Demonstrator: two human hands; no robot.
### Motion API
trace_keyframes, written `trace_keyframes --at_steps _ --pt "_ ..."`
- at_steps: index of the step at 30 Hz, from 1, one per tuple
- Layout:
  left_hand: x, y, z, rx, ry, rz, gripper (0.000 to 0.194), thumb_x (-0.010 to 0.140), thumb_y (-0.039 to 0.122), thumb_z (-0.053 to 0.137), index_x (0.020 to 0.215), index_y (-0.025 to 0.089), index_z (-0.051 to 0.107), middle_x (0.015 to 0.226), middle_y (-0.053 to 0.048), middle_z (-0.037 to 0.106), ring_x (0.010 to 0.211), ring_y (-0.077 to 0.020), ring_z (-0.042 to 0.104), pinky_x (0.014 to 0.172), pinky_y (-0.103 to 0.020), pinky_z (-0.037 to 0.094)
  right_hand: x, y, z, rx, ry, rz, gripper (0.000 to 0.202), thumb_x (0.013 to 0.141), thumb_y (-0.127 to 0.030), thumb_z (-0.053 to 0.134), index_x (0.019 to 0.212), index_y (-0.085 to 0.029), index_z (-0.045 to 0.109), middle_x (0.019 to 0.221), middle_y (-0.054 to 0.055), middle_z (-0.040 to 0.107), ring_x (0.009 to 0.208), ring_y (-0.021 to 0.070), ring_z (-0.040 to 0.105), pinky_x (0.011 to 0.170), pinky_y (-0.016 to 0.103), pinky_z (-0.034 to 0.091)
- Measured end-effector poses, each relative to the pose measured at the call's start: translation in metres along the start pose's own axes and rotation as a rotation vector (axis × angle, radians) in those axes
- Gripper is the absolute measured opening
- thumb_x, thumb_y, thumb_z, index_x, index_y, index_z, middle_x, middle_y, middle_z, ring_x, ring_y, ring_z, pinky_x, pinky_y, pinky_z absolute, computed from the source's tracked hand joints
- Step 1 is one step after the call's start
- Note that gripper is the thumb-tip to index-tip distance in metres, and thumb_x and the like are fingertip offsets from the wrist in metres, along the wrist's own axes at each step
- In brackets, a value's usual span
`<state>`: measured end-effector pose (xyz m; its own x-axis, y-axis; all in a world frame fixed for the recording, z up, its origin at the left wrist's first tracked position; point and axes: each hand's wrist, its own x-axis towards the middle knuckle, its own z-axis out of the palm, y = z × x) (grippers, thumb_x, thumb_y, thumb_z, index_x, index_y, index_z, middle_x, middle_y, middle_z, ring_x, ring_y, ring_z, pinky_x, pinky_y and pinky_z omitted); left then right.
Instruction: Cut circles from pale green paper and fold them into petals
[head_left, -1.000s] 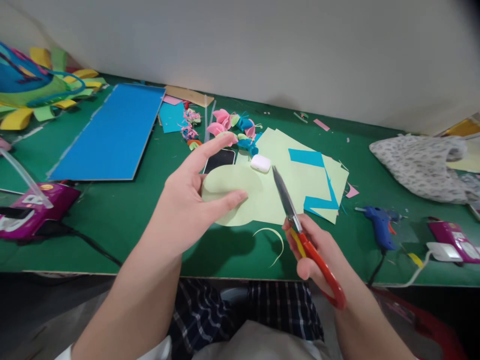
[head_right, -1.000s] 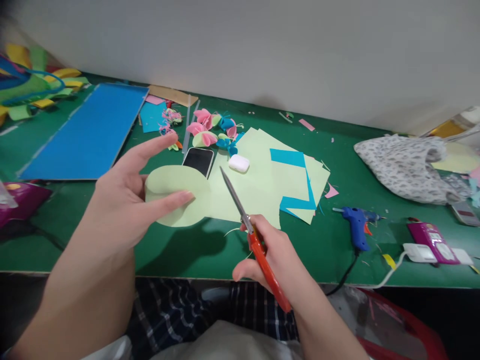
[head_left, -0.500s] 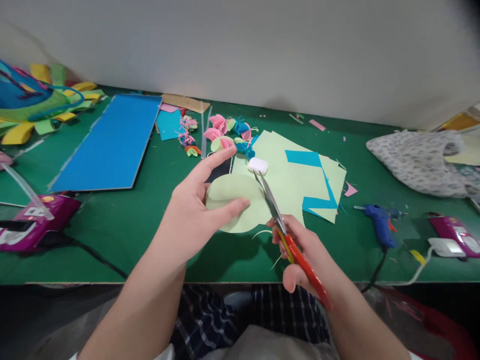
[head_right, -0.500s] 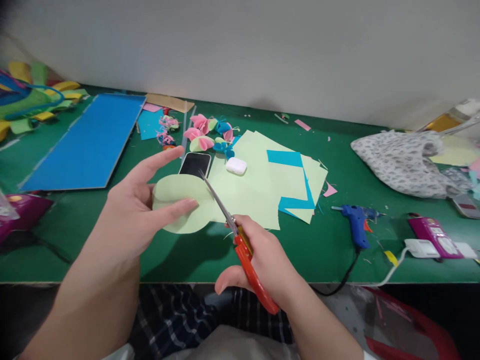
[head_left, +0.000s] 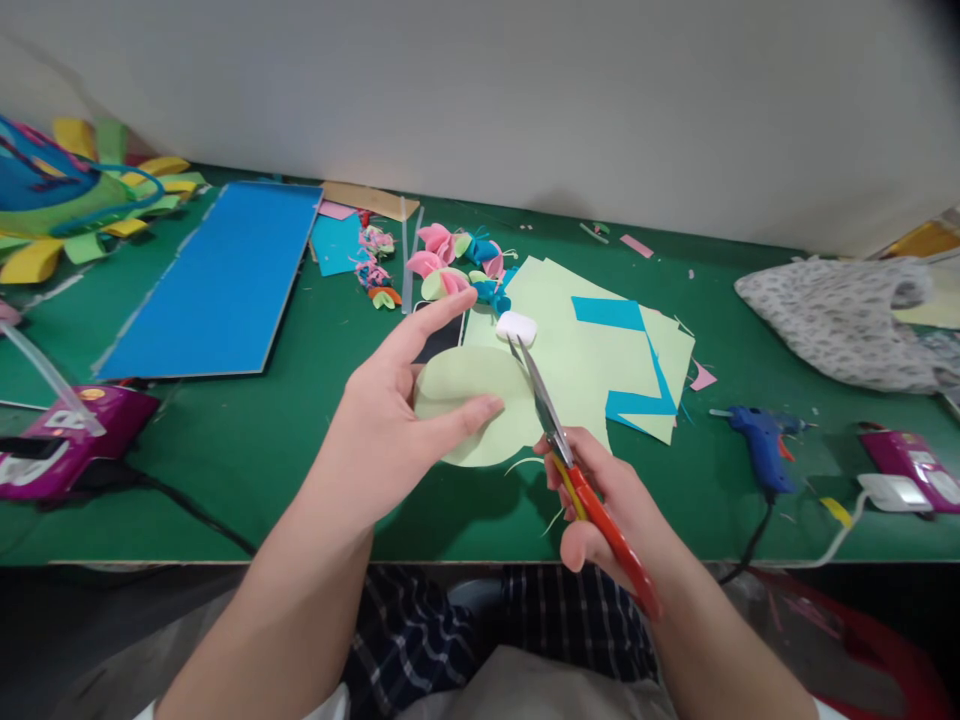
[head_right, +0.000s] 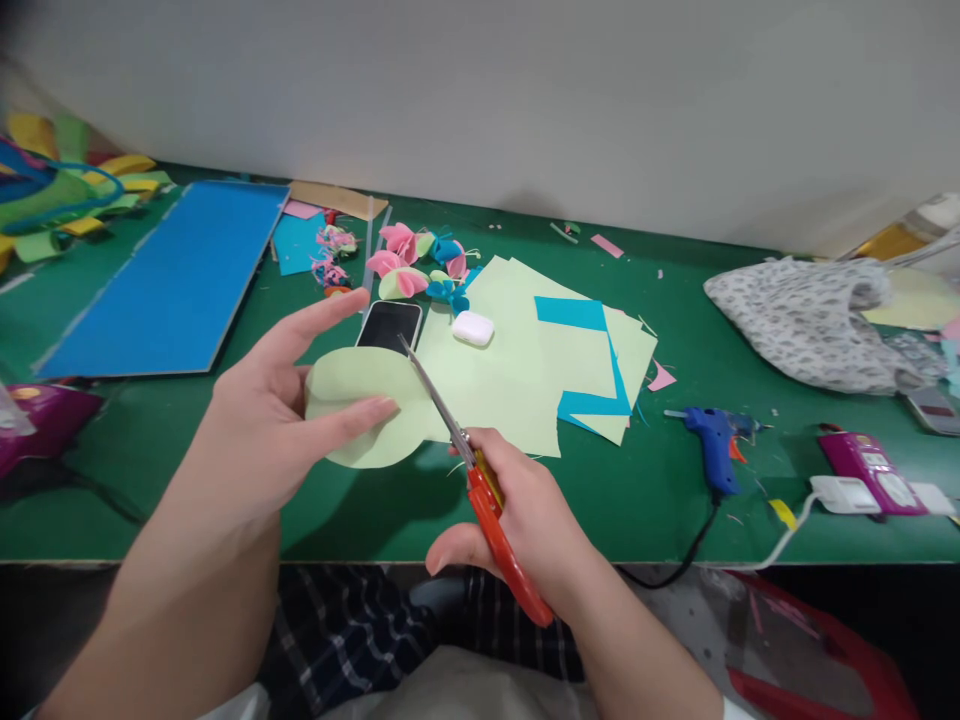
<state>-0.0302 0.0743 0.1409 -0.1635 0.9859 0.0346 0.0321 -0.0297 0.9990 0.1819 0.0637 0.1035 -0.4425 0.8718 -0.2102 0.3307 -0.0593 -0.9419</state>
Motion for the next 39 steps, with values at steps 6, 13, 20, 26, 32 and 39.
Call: trace_keyframes --at_steps 6,13,20,26,32,39 --pt "0.000 0.000 -0.001 -0.029 -0.018 0.008 0.072 0.067 0.020 0.086 0.134 0.029 0.061 0.080 0.000 0.075 0.062 -0.0193 0.071 0.052 -0.029 0.062 0.002 0.001 0.000 -0.007 0.025 -0.040 0.086 0.050 -0.094 0.056 0.103 -0.026 0.056 0.074 -0.004 0.050 0.055 0.0102 0.035 0.047 0.023 0.032" --pt "0.006 -0.012 0.001 -0.039 0.009 0.012 0.058 0.066 0.025 0.087 0.121 0.031 0.071 0.085 0.000 0.076 0.071 -0.0188 0.072 0.058 -0.026 0.063 0.003 0.002 0.002 0.113 0.067 -0.032 0.073 0.060 -0.080 0.071 0.106 -0.025 0.057 0.075 -0.004 0.050 0.058 0.0106 0.041 0.050 0.024 0.036" --pt "0.006 -0.033 0.025 -0.126 0.129 0.058 0.053 0.069 0.023 0.084 0.120 0.029 0.068 0.097 -0.001 0.076 0.083 -0.0192 0.073 0.072 -0.029 0.063 0.023 -0.015 0.023 0.375 0.303 -0.108 0.039 0.079 -0.038 0.073 0.107 -0.028 0.048 0.079 -0.005 0.056 0.054 0.0097 0.056 0.052 0.025 0.051" --pt "0.002 -0.036 0.033 -0.102 0.039 0.002 0.061 0.069 0.025 0.084 0.127 0.031 0.064 0.101 -0.003 0.075 0.080 -0.0216 0.074 0.069 -0.034 0.065 0.042 -0.028 0.014 0.334 0.455 -0.205 0.031 0.079 -0.025 0.065 0.102 -0.028 0.046 0.078 -0.006 0.055 0.056 0.0100 0.058 0.052 0.025 0.053" --pt "0.004 -0.031 0.026 -0.159 0.008 -0.030 0.071 0.070 0.026 0.084 0.135 0.035 0.056 0.086 0.000 0.076 0.072 -0.0229 0.075 0.060 -0.033 0.065 0.035 -0.014 -0.002 0.269 0.263 -0.219 0.047 0.078 -0.056 0.074 0.108 -0.029 0.050 0.080 -0.004 0.053 0.058 0.0107 0.050 0.052 0.026 0.048" --pt "-0.002 -0.018 0.016 -0.056 0.111 0.118 0.085 0.070 0.026 0.083 0.145 0.038 0.046 0.137 -0.006 0.062 0.091 -0.0263 0.075 0.070 -0.037 0.065 0.015 -0.001 -0.009 0.069 0.056 -0.097 0.098 0.041 -0.091 0.064 0.116 -0.028 0.053 0.095 0.002 0.054 0.067 0.0150 0.049 0.061 0.031 0.050"
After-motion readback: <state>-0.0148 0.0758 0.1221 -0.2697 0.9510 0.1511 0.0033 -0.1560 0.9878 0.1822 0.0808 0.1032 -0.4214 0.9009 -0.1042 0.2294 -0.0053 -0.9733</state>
